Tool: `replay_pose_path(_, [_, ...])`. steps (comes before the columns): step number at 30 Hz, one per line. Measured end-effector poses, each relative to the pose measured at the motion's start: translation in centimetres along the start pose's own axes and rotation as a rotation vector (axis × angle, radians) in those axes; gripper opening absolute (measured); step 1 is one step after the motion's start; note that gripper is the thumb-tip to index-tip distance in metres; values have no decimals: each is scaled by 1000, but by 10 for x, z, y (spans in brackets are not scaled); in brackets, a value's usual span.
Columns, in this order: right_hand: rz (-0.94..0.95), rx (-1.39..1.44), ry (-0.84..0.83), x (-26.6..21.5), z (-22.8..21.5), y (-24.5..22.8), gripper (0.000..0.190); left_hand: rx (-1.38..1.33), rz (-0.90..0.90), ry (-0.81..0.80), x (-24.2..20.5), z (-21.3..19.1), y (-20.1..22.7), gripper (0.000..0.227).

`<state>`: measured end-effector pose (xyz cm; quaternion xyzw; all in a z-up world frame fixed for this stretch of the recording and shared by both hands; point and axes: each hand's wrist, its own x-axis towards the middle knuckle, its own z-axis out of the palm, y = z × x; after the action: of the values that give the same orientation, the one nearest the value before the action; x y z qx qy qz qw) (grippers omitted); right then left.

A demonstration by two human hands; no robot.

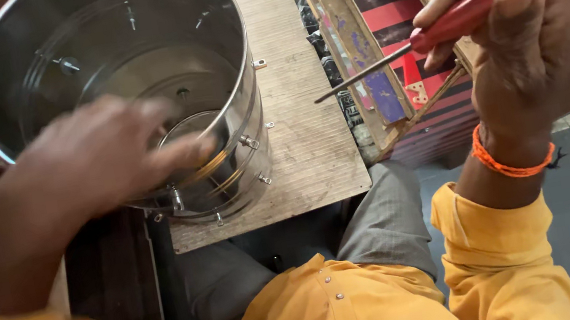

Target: The person uses a red screwdriver to tighten bolts on the rim of a large metal container. They rotate the container and systematically tighten each bolt around the circumference.

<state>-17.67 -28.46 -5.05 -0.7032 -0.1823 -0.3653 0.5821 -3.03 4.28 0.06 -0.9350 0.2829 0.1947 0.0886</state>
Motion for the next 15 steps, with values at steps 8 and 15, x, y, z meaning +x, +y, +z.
replay_pose_path(8, [-64,-53,-36,9,26,-12,47,73,-175,363,-24,43,23,69])
replay_pose_path(15, [-112,-88,-35,14,30,-2,42,-150,37,518,21,28,39,55])
